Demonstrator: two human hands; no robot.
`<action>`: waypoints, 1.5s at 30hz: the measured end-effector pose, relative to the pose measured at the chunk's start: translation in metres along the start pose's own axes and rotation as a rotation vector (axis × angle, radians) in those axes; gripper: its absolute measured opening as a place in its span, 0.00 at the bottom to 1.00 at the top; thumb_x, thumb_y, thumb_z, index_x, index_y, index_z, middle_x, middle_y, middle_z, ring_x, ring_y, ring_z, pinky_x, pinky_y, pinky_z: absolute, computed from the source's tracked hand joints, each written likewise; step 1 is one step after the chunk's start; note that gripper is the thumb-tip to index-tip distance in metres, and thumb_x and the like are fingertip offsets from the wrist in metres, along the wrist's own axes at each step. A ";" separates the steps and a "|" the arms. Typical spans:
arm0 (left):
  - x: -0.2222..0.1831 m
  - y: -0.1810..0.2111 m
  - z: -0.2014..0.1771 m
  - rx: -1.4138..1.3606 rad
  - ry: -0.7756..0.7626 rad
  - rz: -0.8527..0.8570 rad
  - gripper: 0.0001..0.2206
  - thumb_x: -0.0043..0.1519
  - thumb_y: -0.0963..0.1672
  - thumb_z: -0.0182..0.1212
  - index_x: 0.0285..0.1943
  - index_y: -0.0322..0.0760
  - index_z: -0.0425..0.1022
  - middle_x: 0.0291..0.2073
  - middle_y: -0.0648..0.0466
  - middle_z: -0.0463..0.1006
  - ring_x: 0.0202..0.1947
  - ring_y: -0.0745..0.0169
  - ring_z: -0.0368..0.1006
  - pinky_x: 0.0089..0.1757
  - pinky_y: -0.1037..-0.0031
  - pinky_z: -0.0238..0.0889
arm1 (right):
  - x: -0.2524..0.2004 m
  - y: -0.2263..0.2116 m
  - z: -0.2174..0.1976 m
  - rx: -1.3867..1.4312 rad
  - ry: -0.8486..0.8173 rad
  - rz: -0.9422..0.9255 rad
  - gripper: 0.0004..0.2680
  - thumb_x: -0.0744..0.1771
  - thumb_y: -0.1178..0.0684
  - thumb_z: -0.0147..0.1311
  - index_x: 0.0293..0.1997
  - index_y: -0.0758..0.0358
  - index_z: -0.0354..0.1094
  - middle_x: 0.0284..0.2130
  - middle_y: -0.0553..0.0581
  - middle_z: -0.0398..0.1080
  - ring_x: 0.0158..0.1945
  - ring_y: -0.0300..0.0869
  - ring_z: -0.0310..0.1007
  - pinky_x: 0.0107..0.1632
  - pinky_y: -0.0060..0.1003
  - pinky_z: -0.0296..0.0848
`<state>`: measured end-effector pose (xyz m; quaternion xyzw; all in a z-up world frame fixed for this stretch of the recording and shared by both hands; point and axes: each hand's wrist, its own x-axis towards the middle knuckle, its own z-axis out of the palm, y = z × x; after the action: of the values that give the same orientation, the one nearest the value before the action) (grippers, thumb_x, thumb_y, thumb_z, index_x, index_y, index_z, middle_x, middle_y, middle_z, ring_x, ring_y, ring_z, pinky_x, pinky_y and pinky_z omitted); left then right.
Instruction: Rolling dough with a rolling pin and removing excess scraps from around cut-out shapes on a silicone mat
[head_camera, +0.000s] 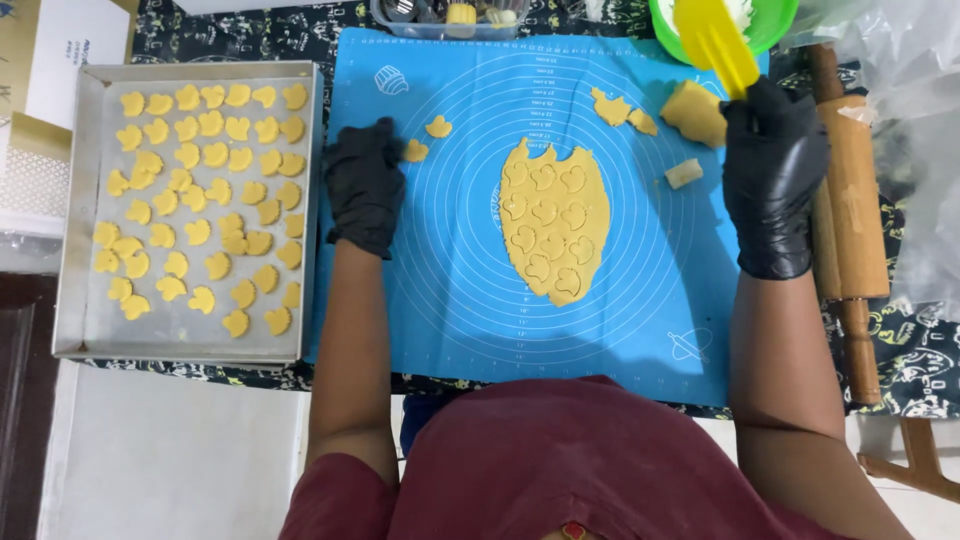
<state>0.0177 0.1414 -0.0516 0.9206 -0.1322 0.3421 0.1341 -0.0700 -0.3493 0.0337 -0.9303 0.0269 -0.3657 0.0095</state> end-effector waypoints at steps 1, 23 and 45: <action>0.003 0.004 0.000 -0.027 -0.008 -0.009 0.13 0.75 0.48 0.50 0.37 0.44 0.69 0.31 0.55 0.69 0.30 0.59 0.69 0.35 0.69 0.65 | 0.002 0.000 -0.002 0.019 0.021 0.030 0.09 0.67 0.51 0.71 0.53 0.47 0.83 0.34 0.54 0.76 0.34 0.52 0.77 0.26 0.47 0.68; 0.016 0.055 -0.160 -0.781 -0.173 -0.446 0.11 0.67 0.38 0.61 0.58 0.40 0.78 0.47 0.52 0.80 0.48 0.60 0.78 0.48 0.75 0.72 | 0.000 -0.024 -0.008 0.391 -0.032 -0.037 0.08 0.69 0.63 0.68 0.53 0.65 0.80 0.41 0.62 0.79 0.42 0.57 0.76 0.41 0.49 0.71; -0.143 -0.155 -0.350 0.017 -0.095 -0.546 0.18 0.58 0.34 0.70 0.58 0.34 0.87 0.50 0.46 0.86 0.48 0.56 0.81 0.47 0.71 0.73 | -0.007 -0.024 -0.001 0.332 -0.021 -0.205 0.08 0.70 0.66 0.66 0.54 0.68 0.80 0.42 0.67 0.78 0.42 0.59 0.76 0.40 0.51 0.72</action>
<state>-0.2426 0.4248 0.0847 0.9383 0.1176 0.2506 0.2073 -0.0752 -0.3248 0.0306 -0.9176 -0.1288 -0.3544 0.1258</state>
